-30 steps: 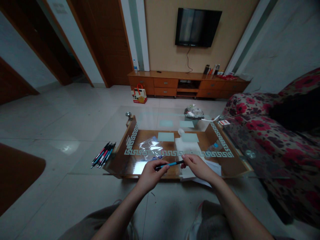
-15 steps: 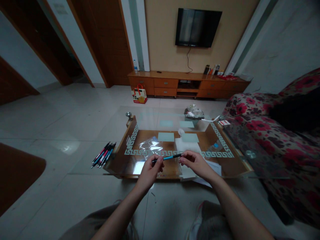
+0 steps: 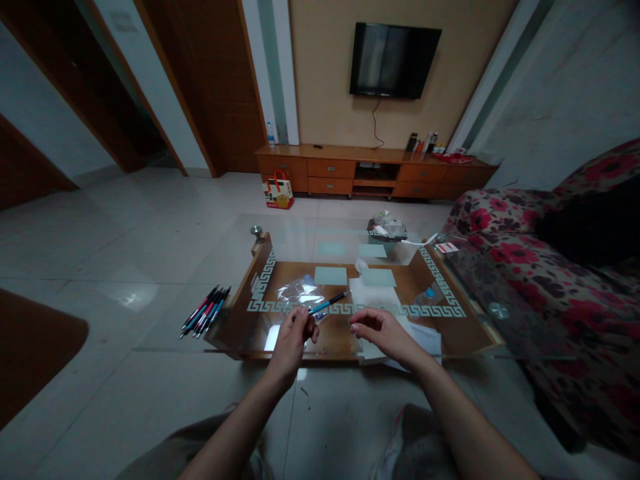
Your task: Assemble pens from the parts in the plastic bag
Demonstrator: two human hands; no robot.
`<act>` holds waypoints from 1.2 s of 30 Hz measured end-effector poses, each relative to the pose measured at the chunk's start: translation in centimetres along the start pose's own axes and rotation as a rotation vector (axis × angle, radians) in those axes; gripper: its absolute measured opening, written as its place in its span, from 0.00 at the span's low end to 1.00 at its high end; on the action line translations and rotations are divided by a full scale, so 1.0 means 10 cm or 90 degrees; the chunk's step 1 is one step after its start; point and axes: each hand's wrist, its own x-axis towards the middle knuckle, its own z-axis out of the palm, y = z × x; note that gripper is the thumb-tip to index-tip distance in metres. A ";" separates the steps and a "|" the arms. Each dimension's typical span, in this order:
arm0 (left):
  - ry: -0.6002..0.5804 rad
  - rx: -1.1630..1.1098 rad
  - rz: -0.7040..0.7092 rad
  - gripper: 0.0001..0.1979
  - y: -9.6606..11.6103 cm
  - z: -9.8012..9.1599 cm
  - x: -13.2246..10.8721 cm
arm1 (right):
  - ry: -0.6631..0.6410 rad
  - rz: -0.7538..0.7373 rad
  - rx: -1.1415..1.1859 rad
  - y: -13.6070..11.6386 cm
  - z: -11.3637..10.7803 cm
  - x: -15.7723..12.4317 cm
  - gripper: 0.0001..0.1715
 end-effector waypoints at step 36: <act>0.058 1.054 0.107 0.16 0.27 -1.65 0.71 | 0.323 0.266 -0.655 0.90 -1.31 0.22 0.14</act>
